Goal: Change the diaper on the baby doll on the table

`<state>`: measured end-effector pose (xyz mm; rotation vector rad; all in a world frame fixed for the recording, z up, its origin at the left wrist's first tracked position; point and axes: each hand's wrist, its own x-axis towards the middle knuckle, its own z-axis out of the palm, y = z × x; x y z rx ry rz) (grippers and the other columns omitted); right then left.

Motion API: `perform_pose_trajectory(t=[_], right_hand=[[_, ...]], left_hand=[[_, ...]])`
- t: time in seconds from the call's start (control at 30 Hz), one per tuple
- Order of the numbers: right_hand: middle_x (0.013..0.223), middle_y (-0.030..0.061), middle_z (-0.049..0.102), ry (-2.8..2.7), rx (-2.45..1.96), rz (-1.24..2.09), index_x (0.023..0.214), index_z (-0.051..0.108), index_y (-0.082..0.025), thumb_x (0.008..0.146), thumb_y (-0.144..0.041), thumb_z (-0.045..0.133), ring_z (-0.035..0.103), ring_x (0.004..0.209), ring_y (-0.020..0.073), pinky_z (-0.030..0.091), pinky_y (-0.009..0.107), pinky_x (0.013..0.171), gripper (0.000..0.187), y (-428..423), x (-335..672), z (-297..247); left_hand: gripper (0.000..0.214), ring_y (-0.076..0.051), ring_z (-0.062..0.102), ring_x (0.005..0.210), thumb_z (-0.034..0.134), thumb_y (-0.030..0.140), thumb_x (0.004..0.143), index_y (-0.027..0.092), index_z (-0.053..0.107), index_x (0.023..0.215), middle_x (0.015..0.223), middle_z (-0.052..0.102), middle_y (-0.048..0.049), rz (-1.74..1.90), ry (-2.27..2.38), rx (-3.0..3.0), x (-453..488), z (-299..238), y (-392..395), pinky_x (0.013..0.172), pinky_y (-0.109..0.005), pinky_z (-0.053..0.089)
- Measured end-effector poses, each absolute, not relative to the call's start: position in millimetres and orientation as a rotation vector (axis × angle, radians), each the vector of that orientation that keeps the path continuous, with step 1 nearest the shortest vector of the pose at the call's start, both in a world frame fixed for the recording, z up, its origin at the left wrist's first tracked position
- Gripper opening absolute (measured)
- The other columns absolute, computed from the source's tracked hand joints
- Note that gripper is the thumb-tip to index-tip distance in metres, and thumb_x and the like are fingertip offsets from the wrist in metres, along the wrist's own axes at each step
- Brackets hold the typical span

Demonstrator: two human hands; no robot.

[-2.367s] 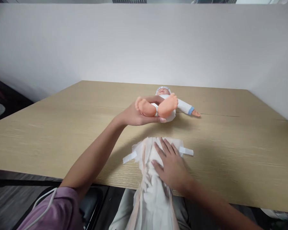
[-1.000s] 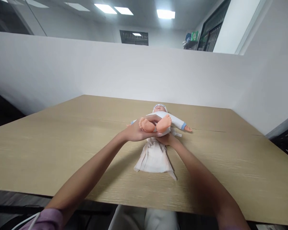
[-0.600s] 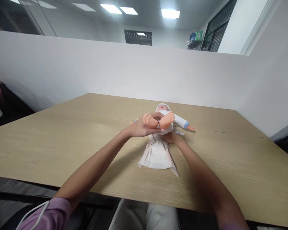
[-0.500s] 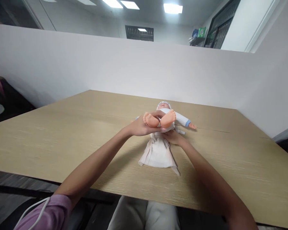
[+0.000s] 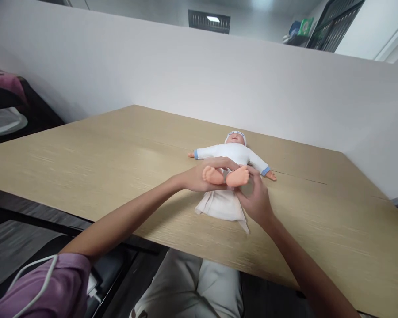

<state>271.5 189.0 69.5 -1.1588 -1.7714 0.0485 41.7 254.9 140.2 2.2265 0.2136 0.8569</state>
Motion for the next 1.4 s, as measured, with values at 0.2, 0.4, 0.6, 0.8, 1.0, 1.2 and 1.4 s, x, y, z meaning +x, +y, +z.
perform_pose_trajectory(t=[0.2, 0.4, 0.6, 0.8, 1.0, 1.2, 1.4], right_hand=[[0.136, 0.0124, 0.068, -2.237, -1.029, 0.023, 0.143, 0.067, -0.030, 0.099, -0.017, 0.055, 0.067, 0.130, 0.0295, 0.057, 0.046, 0.110, 0.047, 172, 316, 70], [0.129, 0.0120, 0.071, -2.513, -0.836, -0.331, 0.130, 0.073, -0.028, 0.099, -0.004, 0.050, 0.066, 0.131, 0.0289, 0.058, 0.048, 0.109, 0.046, 173, 344, 48], [0.135, 0.0136, 0.073, -2.604, -0.886, -0.361, 0.139, 0.071, -0.025, 0.098, 0.000, 0.050, 0.065, 0.137, 0.0306, 0.059, 0.049, 0.108, 0.052, 169, 348, 38], [0.140, 0.0069, 0.072, -2.630, -0.947, -0.051, 0.131, 0.075, -0.031, 0.097, 0.005, 0.040, 0.070, 0.130, 0.0223, 0.060, 0.040, 0.105, 0.061, 168, 352, 65], [0.130, 0.0169, 0.071, -2.548, -1.226, -0.102, 0.136, 0.068, -0.019, 0.103, -0.043, 0.065, 0.069, 0.118, 0.0352, 0.059, 0.050, 0.098, 0.042, 147, 316, 69], [0.120, 0.0160, 0.069, -2.418, -1.405, -0.269, 0.127, 0.072, -0.019, 0.103, -0.020, 0.057, 0.064, 0.109, 0.0328, 0.053, 0.045, 0.094, 0.028, 138, 287, 48], [0.092, 0.0052, 0.068, -2.087, -1.286, 0.191, 0.095, 0.067, -0.022, 0.109, -0.033, 0.052, 0.062, 0.087, 0.0230, 0.048, 0.036, 0.079, 0.023, 189, 297, 74]], left_hand=[[0.041, -0.029, 0.067, 0.124, 0.079, 0.040, 0.094, 0.024, 0.070, 0.131, 0.131, 0.074, -0.0102, 0.737, 0.367, 2.435, -5, 120, 255, 0.110, -0.046, 0.052], [0.048, -0.035, 0.056, 0.143, 0.072, 0.025, 0.095, 0.027, 0.069, 0.143, 0.145, 0.072, -0.0111, 0.599, 0.350, 2.624, -45, 75, 258, 0.125, -0.055, 0.040], [0.078, -0.036, 0.046, 0.154, 0.061, 0.002, 0.086, 0.030, 0.057, 0.158, 0.161, 0.061, -0.0089, 0.447, 0.420, 2.748, -51, 57, 249, 0.128, -0.058, 0.035], [0.057, -0.032, 0.046, 0.149, 0.048, 0.009, 0.099, 0.026, 0.060, 0.152, 0.158, 0.063, -0.0073, 0.311, 0.453, 2.689, -43, 79, 241, 0.124, -0.050, 0.040], [0.058, -0.042, 0.055, 0.123, 0.074, 0.059, 0.094, 0.018, 0.065, 0.134, 0.140, 0.067, -0.0162, 0.316, 0.853, 2.869, -9, 78, 215, 0.106, -0.058, 0.045], [0.026, -0.038, 0.056, 0.117, 0.067, 0.026, 0.098, 0.019, 0.069, 0.122, 0.128, 0.069, -0.0142, 0.322, 0.969, 2.910, 2, 71, 216, 0.101, -0.055, 0.046], [0.027, -0.028, 0.060, 0.116, 0.056, 0.044, 0.105, 0.021, 0.070, 0.106, 0.119, 0.068, -0.0089, 0.797, 0.802, 2.434, 3, 94, 264, 0.107, -0.044, 0.049]])
